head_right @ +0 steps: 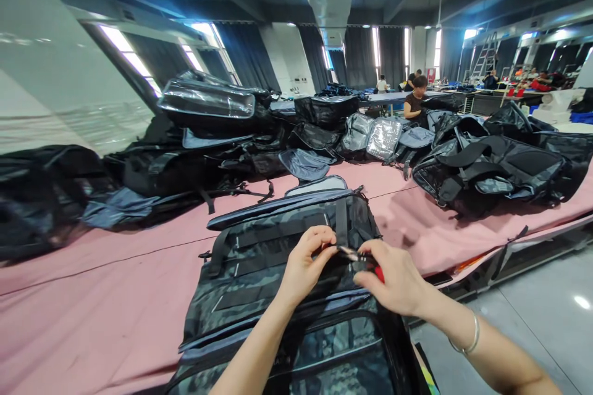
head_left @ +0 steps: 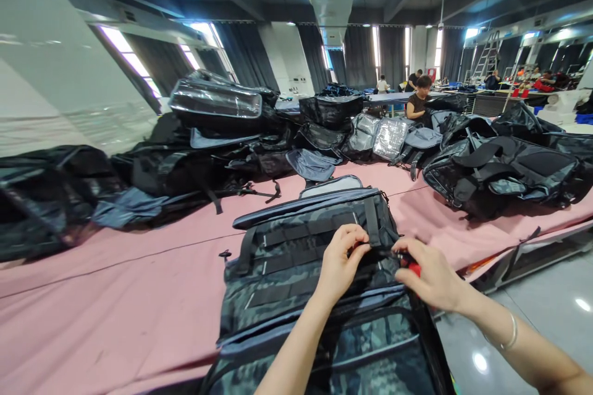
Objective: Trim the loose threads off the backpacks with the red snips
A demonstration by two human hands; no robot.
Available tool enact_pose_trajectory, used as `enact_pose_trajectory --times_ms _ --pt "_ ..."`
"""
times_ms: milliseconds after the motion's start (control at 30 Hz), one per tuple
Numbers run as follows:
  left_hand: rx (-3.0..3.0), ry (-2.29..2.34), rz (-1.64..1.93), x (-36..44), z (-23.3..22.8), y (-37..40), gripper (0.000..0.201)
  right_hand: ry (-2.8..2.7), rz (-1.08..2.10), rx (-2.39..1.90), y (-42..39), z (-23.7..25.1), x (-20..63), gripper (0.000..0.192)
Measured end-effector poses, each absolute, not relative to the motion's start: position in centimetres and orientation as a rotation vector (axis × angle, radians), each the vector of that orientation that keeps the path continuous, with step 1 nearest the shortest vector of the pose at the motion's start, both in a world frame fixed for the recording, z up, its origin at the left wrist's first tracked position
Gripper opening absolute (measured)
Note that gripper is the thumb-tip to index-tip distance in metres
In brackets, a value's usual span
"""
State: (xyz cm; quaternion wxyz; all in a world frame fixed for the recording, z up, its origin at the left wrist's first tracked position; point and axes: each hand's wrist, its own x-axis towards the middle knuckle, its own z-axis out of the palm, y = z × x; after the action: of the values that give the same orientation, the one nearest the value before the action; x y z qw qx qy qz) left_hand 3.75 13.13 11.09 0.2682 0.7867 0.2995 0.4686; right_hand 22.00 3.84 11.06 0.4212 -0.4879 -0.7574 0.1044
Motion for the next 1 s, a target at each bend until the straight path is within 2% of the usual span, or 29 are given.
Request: enact_pose_trajectory --times_ms 333,1000 --pt "2.125 0.872 1.313 3.8 10.1 11.6 0.007 -1.708 0.093 -1.116 6.3 8.8 22.3 0.014" --pt "2.126 0.875 1.317 3.9 9.9 11.1 0.009 -1.804 -0.068 -1.117 6.4 9.1 22.2 0.009"
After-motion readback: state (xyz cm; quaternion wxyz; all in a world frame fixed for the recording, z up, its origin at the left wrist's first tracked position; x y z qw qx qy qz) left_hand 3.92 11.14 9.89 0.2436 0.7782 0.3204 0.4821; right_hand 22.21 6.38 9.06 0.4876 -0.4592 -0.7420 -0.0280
